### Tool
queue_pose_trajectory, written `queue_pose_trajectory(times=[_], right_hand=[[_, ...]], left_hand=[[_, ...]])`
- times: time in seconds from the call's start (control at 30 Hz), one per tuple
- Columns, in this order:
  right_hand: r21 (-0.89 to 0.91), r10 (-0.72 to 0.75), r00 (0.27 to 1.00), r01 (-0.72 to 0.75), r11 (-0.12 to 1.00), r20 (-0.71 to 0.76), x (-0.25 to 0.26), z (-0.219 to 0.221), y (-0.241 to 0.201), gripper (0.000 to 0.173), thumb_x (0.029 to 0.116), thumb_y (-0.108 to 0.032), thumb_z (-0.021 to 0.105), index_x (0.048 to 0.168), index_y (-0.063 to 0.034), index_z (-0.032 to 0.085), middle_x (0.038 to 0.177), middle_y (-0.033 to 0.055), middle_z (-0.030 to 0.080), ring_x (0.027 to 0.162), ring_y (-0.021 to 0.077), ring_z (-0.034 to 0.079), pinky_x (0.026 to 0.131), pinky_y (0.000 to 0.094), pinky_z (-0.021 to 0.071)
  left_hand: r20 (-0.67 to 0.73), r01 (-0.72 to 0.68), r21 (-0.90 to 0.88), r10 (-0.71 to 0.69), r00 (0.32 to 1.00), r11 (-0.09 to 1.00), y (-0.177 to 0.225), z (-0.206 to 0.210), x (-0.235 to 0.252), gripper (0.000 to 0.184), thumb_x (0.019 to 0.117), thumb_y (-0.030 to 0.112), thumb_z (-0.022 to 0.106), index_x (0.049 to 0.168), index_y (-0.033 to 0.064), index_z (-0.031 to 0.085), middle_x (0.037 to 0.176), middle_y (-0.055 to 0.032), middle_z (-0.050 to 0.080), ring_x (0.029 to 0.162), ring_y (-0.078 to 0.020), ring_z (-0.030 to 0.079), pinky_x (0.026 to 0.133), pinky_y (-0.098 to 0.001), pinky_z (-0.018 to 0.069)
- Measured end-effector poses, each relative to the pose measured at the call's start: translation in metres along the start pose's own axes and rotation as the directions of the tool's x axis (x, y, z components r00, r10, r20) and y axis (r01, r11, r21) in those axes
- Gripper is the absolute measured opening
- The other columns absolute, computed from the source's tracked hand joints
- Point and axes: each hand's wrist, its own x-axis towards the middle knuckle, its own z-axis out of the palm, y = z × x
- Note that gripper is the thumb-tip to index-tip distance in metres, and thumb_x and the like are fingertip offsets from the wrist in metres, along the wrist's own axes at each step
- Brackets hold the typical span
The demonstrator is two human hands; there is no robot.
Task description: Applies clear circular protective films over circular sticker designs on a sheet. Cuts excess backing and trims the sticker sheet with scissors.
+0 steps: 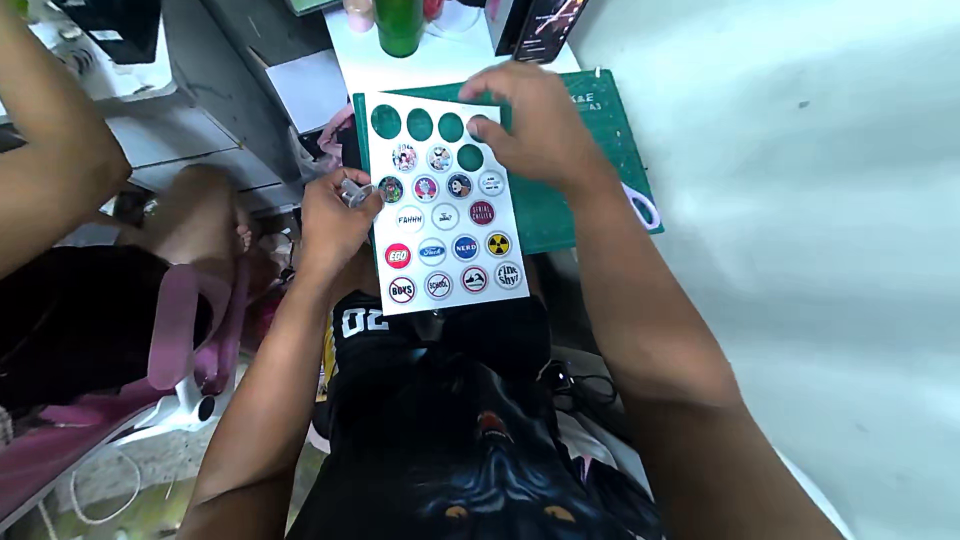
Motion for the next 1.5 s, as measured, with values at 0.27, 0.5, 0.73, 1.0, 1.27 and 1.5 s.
queue_pose_trajectory(times=[0.27,0.5,0.73,1.0,1.27,1.5], right_hand=[[0.006,0.132,0.979,-0.135,0.991,0.156,-0.064,0.049,0.032,0.029,0.1000,-0.021,0.066,0.128,-0.0190,0.071,0.138,0.0044,0.062,0.130,0.0297,0.056,0.107,0.0574,0.0457],[-0.100,0.166,0.976,-0.153,0.983,0.138,-0.082,0.047,0.025,0.031,0.1027,-0.025,0.061,0.132,-0.0234,0.070,0.144,-0.0010,0.060,0.134,0.0267,0.053,0.107,0.0590,0.0410],[0.288,0.077,0.991,-0.105,0.952,0.107,-0.094,0.039,-0.027,0.035,0.1017,-0.025,0.064,0.136,-0.0166,0.065,0.125,0.0025,0.069,0.104,0.0176,0.068,0.089,0.0410,0.0581],[0.565,0.158,0.976,-0.215,0.797,0.149,-0.101,0.058,-0.057,0.036,0.1028,-0.025,0.064,0.137,-0.0149,0.062,0.111,0.0001,0.073,0.075,0.0115,0.070,0.059,0.0287,0.0601],[0.635,0.220,0.967,-0.253,0.730,0.131,-0.099,0.065,-0.054,0.034,0.1032,-0.023,0.064,0.136,-0.0134,0.062,0.099,0.0019,0.073,0.073,0.0127,0.068,0.060,0.0277,0.0588],[0.695,0.190,0.968,-0.251,0.674,0.165,-0.081,0.072,-0.045,0.032,0.1010,-0.020,0.067,0.130,-0.0056,0.067,0.103,0.0054,0.074,0.088,0.0116,0.071,0.080,0.0294,0.0612]], left_hand=[[-0.029,0.007,0.222,-0.001,1.000,0.975,0.006,0.014,0.009,0.027,0.0899,0.027,0.077,0.112,0.0133,0.071,0.091,-0.0064,0.073,0.079,-0.0205,0.070,0.073,-0.0491,0.0582],[0.043,0.000,0.181,-0.008,0.999,0.984,0.010,-0.003,-0.012,0.054,0.0906,0.037,0.078,0.136,0.0145,0.058,0.111,-0.0112,0.067,0.085,-0.0208,0.066,0.074,-0.0439,0.0573],[0.362,0.242,-0.535,-0.040,0.931,0.809,0.022,-0.015,-0.039,0.047,0.1109,0.024,0.023,0.140,0.0088,0.056,0.112,-0.0042,0.066,0.087,-0.0117,0.065,0.080,-0.0290,0.0569],[0.320,0.164,-0.484,0.000,0.948,0.860,0.028,0.018,-0.045,0.036,0.1120,0.014,0.034,0.138,0.0071,0.058,0.104,-0.0073,0.067,0.079,-0.0124,0.064,0.071,-0.0271,0.0569],[0.272,-0.035,-0.123,0.068,0.960,0.992,0.029,0.024,-0.055,0.050,0.1082,0.017,0.050,0.157,0.0274,0.045,0.159,0.0024,0.044,0.099,-0.0118,0.070,0.081,-0.0347,0.0627],[0.275,-0.041,-0.065,0.058,0.960,0.997,0.032,0.022,-0.059,0.059,0.1042,0.018,0.061,0.158,0.0333,0.041,0.132,0.0056,0.068,0.074,-0.0125,0.072,0.063,-0.0328,0.0632]])
